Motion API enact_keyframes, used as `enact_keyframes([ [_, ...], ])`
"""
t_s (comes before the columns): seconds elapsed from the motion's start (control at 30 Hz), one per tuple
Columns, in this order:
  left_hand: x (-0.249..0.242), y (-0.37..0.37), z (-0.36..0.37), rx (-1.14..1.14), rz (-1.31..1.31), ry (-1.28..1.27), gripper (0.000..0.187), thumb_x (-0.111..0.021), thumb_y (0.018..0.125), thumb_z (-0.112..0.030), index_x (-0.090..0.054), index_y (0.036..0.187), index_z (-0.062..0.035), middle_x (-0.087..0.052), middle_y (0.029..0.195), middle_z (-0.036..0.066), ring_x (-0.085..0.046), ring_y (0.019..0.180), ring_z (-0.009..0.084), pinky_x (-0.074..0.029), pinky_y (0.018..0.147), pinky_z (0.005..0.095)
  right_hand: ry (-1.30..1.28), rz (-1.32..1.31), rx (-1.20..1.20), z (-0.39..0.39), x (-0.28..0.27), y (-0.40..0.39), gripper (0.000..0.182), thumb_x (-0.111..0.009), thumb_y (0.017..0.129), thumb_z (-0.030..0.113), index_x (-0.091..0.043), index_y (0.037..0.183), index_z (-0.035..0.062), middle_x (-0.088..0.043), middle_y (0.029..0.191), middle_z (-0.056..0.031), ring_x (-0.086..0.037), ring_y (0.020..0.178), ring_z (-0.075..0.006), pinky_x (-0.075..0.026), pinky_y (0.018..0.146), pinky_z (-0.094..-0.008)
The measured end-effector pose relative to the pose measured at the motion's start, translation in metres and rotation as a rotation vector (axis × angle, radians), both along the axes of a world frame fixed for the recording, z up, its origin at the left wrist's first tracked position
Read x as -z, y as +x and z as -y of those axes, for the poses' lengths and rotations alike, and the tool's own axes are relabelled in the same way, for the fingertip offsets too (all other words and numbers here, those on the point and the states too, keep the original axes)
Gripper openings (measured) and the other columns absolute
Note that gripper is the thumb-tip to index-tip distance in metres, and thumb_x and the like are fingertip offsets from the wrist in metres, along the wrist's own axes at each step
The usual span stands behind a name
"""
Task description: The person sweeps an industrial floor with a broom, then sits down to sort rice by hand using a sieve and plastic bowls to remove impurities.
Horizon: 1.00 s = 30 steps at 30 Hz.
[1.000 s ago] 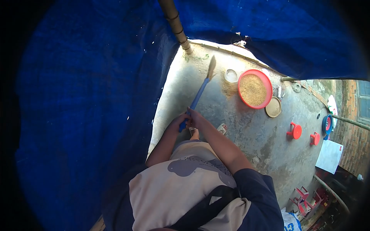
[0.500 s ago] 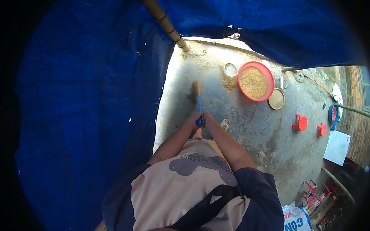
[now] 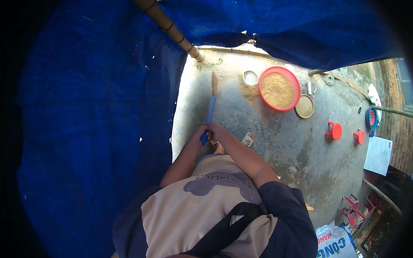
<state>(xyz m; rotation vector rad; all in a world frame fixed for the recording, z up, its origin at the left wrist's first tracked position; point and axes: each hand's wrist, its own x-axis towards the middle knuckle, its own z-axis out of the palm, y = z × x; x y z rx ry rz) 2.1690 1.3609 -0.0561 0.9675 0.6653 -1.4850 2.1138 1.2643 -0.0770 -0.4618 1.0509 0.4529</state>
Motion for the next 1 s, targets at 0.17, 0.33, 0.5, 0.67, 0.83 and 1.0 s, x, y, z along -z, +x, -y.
enact_keyframes([
  [0.17,0.004,-0.022,0.027,-0.039,0.326,0.163,0.007,-0.052,0.078,-0.002,-0.049,0.084,-0.0048,-0.052,0.061,0.006,-0.052,0.044,0.0150,-0.046,0.039,0.0277,0.140,-0.009,0.093,0.014,0.009,-0.013,0.019,-0.055,0.088,0.024,-0.055,0.074,0.0114,-0.043,0.048,0.0037,-0.040,0.035,-0.0078,-0.038,0.032,-0.0254],
  [0.33,0.036,-0.043,0.066,0.156,0.059,0.080,0.004,-0.053,0.081,-0.006,-0.049,0.082,-0.0056,-0.052,0.060,0.004,-0.053,0.047,0.0113,-0.047,0.041,0.0246,0.102,-0.060,0.203,0.050,0.066,-0.063,0.018,-0.053,0.087,0.020,-0.053,0.072,0.0128,-0.041,0.047,0.0049,-0.042,0.037,-0.0090,-0.038,0.035,-0.0236],
  [0.5,0.040,-0.041,0.070,0.281,-0.281,-0.135,0.004,-0.053,0.082,-0.006,-0.049,0.081,-0.0058,-0.052,0.061,0.002,-0.053,0.047,0.0076,-0.044,0.040,0.0198,-0.001,-0.175,0.343,0.059,0.027,-0.080,0.015,-0.051,0.088,0.016,-0.053,0.075,0.0088,-0.048,0.054,-0.0014,-0.049,0.040,-0.0132,-0.049,0.038,-0.0296],
  [0.67,-0.010,-0.032,0.039,0.089,-0.539,-0.281,0.004,-0.053,0.083,-0.006,-0.049,0.080,-0.0060,-0.051,0.063,0.001,-0.051,0.046,0.0062,-0.043,0.039,0.0187,0.137,-0.088,0.297,0.051,-0.043,-0.070,0.012,-0.054,0.087,0.012,-0.051,0.082,0.0023,-0.055,0.071,-0.0100,-0.055,0.045,-0.0180,-0.053,0.041,-0.0273],
  [0.83,-0.034,-0.027,-0.011,0.029,-0.189,-0.079,0.006,-0.054,0.078,-0.004,-0.048,0.077,-0.0062,-0.052,0.063,0.003,-0.050,0.043,0.0084,-0.044,0.037,0.0212,0.134,0.014,0.075,0.002,-0.038,-0.036,0.016,-0.061,0.084,0.017,-0.053,0.079,0.0047,-0.054,0.064,-0.0050,-0.051,0.042,-0.0138,-0.048,0.037,-0.0224],
  [1.0,0.005,-0.033,-0.011,0.010,0.097,0.050,0.005,-0.053,0.075,-0.002,-0.049,0.077,-0.0056,-0.052,0.060,0.004,-0.052,0.045,0.0101,-0.047,0.040,0.0248,0.040,0.066,0.001,-0.015,0.012,-0.027,0.018,-0.064,0.081,0.019,-0.054,0.070,0.0089,-0.048,0.053,0.0017,-0.047,0.038,-0.0087,-0.042,0.033,-0.0198],
])
